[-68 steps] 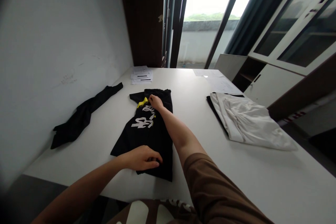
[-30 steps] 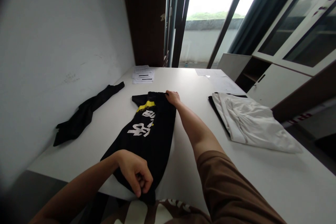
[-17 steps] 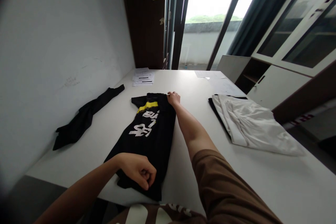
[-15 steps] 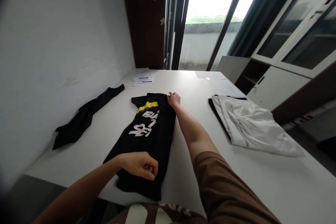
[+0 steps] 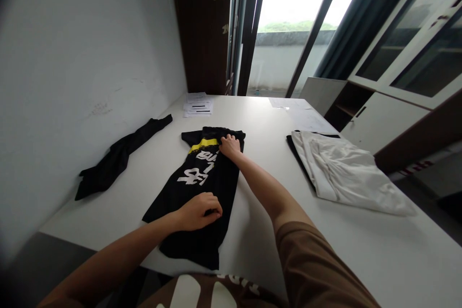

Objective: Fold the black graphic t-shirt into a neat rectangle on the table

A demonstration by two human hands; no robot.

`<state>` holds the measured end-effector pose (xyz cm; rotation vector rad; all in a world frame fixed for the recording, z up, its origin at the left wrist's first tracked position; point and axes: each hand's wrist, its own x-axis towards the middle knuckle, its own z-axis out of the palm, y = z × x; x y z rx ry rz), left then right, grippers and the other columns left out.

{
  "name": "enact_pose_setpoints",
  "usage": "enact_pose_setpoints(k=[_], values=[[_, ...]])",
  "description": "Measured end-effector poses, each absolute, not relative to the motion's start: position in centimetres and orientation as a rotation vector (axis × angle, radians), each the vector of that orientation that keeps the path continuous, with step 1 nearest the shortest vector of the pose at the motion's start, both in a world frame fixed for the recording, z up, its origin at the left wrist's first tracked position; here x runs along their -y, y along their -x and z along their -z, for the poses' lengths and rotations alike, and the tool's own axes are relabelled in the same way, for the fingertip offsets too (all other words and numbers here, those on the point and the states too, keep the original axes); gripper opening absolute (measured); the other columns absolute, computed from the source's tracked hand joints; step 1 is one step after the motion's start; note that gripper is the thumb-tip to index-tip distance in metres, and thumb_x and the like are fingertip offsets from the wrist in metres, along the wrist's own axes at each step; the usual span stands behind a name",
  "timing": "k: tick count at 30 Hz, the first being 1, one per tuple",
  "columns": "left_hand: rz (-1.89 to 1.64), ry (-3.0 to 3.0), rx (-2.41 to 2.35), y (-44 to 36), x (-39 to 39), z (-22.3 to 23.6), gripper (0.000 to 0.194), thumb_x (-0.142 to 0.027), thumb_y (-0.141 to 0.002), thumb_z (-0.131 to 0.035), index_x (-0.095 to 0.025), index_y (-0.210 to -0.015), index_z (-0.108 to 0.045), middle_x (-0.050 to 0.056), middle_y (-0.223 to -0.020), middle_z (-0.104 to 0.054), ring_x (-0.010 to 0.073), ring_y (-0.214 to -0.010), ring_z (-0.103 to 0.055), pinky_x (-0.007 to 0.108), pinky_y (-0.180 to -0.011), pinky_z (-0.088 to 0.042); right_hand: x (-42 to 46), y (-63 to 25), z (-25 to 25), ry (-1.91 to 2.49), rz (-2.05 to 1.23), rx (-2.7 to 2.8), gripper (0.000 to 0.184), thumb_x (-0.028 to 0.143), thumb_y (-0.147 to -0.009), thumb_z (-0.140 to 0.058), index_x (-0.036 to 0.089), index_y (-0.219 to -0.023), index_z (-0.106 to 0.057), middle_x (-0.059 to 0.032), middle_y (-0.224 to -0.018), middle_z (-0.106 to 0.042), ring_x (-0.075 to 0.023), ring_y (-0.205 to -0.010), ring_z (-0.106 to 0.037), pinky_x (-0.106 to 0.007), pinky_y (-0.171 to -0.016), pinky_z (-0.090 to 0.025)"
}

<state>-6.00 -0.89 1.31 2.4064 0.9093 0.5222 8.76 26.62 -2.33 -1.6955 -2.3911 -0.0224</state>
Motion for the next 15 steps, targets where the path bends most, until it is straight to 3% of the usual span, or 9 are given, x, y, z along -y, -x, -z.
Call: enact_pose_setpoints(k=[3,8,11,15], values=[[-0.560,-2.422,-0.920,6.1,0.9,-1.5,0.009,-0.019,-0.097,-0.061,-0.019,-0.096,-0.070,0.003,-0.097,-0.073,0.0181,-0.092,-0.062,0.032,-0.089,-0.046,-27.6,-8.3,1.2,1.768,-0.088,2.291,0.028,0.036,-0.100,-0.051,0.022,-0.111,-0.073,-0.0145,-0.117,-0.070,-0.0307,-0.112,-0.062,-0.040,-0.094,-0.046],[-0.624,-2.418,-1.007,6.5,0.7,-2.3,0.010,-0.020,-0.097,-0.061,-0.022,-0.097,-0.070,0.003,-0.100,-0.073,0.0199,-0.100,-0.062,0.036,-0.097,-0.046,-29.5,-9.1,0.3,1.795,-0.166,1.846,0.041,0.036,-0.108,-0.030,0.021,-0.123,-0.065,-0.0139,-0.119,-0.070,-0.0268,-0.102,-0.065,-0.035,-0.085,-0.048],[-0.618,-2.459,-1.133,7.2,0.3,-2.4,0.011,-0.024,-0.095,-0.065,-0.023,-0.105,-0.071,0.005,-0.113,-0.070,0.0235,-0.117,-0.058,0.042,-0.109,-0.043,-30.1,-9.6,0.7,1.791,-0.297,1.884,0.038,0.040,-0.108,-0.035,0.022,-0.122,-0.065,-0.0127,-0.115,-0.071,-0.0271,-0.105,-0.065,-0.035,-0.086,-0.048],[-0.516,-2.483,-1.351,8.3,-0.2,-1.2,0.033,-0.031,-0.092,-0.070,-0.024,-0.124,-0.067,0.010,-0.141,-0.059,0.0302,-0.139,-0.045,0.053,-0.123,-0.030,-29.6,-8.9,1.3,1.752,-0.303,2.052,0.046,0.053,-0.101,-0.051,0.022,-0.134,-0.059,-0.0135,-0.128,-0.065,-0.0292,-0.115,-0.061,-0.037,-0.094,-0.048]])
